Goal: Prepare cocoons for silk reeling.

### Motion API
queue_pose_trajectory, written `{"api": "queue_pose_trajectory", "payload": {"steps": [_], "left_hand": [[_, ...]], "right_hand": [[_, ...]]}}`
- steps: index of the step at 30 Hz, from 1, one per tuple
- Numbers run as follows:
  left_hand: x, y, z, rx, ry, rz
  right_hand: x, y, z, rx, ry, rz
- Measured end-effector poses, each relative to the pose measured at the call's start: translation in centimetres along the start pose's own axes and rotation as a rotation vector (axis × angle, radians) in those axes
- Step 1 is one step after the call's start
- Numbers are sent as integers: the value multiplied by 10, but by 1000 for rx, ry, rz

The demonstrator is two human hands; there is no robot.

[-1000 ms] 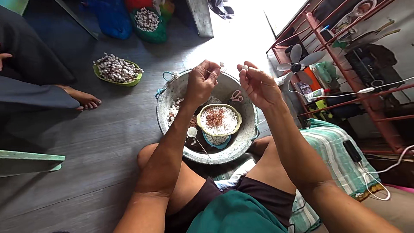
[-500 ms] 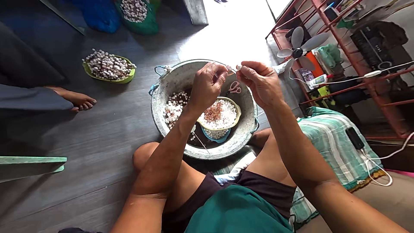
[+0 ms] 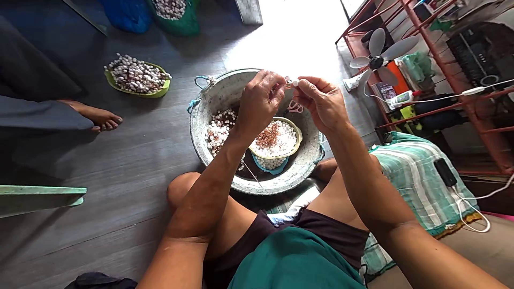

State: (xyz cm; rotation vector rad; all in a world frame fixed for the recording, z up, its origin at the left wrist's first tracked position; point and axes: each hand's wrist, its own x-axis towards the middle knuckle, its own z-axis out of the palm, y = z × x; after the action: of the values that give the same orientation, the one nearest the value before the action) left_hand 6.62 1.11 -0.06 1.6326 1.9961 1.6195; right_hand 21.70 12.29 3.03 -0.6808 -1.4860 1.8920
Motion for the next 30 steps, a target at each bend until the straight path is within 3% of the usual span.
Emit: {"api": "queue_pose_trajectory", "payload": {"steps": [12,23,30], "left_hand": [[-1,0,2,21,-5,48],[-3,4,3,55,-23,46],[-5,3,-9,33,-52,55]], "right_hand": [[-1,10,-5,170,-25,124],[-6,12,-11,189,-18,68],[-39,4,-27,468,14,88]]}}
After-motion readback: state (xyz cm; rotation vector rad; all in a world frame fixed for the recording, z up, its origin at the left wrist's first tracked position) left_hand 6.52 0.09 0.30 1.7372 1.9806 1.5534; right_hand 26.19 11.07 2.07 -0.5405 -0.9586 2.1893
